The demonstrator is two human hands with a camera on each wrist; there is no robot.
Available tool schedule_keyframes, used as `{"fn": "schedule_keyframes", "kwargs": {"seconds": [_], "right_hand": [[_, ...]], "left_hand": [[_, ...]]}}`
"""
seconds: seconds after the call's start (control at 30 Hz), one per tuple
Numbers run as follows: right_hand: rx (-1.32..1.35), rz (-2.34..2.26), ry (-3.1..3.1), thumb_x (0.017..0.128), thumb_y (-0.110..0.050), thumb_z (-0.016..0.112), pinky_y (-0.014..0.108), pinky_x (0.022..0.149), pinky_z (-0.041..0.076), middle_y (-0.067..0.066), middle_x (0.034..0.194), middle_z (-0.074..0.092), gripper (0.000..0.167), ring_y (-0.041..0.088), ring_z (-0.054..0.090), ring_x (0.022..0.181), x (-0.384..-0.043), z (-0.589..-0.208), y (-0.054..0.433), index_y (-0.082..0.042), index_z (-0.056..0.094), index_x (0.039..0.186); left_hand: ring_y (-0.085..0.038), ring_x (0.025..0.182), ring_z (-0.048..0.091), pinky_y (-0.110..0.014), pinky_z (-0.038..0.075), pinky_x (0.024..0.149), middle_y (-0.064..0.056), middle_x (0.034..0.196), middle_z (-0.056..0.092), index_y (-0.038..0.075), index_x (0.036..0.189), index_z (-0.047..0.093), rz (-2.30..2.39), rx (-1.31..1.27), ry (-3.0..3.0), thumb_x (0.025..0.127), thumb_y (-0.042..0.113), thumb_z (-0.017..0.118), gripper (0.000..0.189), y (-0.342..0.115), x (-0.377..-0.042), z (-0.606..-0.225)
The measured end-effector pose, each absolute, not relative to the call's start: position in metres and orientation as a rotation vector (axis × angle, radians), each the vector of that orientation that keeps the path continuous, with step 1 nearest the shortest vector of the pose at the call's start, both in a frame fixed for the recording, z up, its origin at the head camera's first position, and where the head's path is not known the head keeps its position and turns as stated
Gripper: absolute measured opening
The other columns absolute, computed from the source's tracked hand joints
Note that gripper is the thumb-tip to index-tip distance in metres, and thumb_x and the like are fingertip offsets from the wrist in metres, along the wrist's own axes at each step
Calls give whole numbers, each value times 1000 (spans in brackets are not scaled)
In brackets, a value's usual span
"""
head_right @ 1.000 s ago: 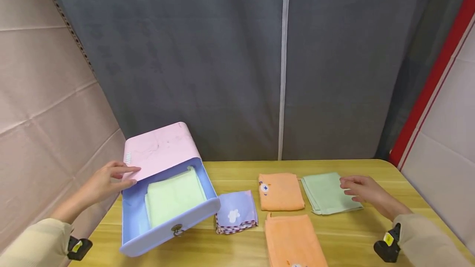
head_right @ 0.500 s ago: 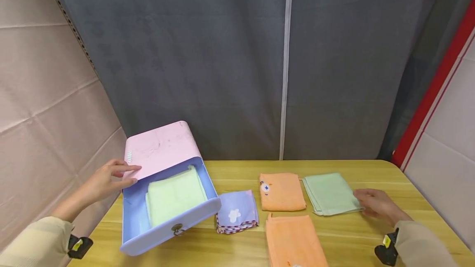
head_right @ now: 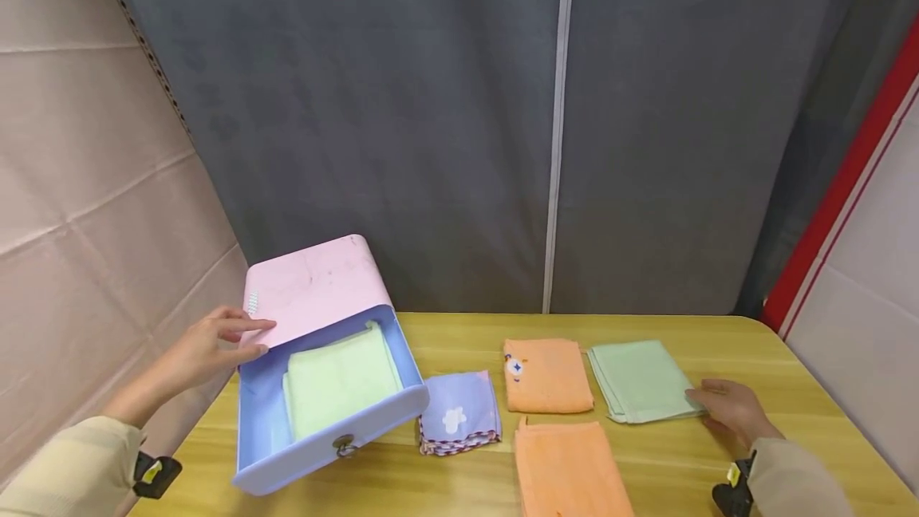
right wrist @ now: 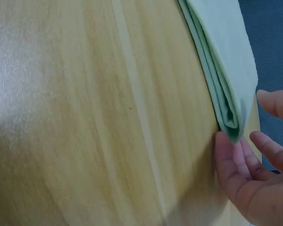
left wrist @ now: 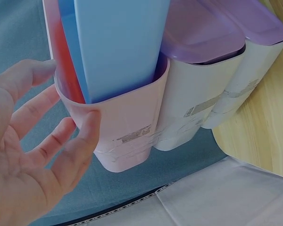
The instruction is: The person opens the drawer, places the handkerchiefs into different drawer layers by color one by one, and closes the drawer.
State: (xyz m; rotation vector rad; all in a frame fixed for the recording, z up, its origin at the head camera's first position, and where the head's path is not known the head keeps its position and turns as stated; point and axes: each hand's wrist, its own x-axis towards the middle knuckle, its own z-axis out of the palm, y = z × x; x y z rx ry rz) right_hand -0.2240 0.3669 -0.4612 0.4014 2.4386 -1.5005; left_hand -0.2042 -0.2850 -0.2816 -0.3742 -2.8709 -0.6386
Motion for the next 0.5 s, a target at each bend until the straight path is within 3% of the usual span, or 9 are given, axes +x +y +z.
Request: {"fn": "schedule_keyframes", "kwargs": {"seconds": [0.13,0.27,0.5], "right_hand": [[428,-1534,2429,81,-27,62,30,67,49,31,100,48,76,7,53,71,-221,-467,368,26,25,120],[440,-1547,2442,79,-25,65,29,66,49,15,90,56,72,4,52,68,-222,-470,370,26,31,117],[413,-1422,2538,77,-33,66,33,68,48,34,107,48,73,12,54,76,-224,-477,371,23,39,116]], "left_hand": [[-33,84,50,-33,45,61,-19,103,46,1,109,62,-646,-381,-2874,75,16,69,38,-284,-205,-282],[-34,85,50,-35,45,62,-20,104,46,1,109,62,-657,-376,-2875,75,16,69,38,-283,-206,-283],[-34,86,50,-34,45,61,-20,103,46,1,109,62,-654,-363,-2882,75,16,69,38,-283,-205,-285]]}}
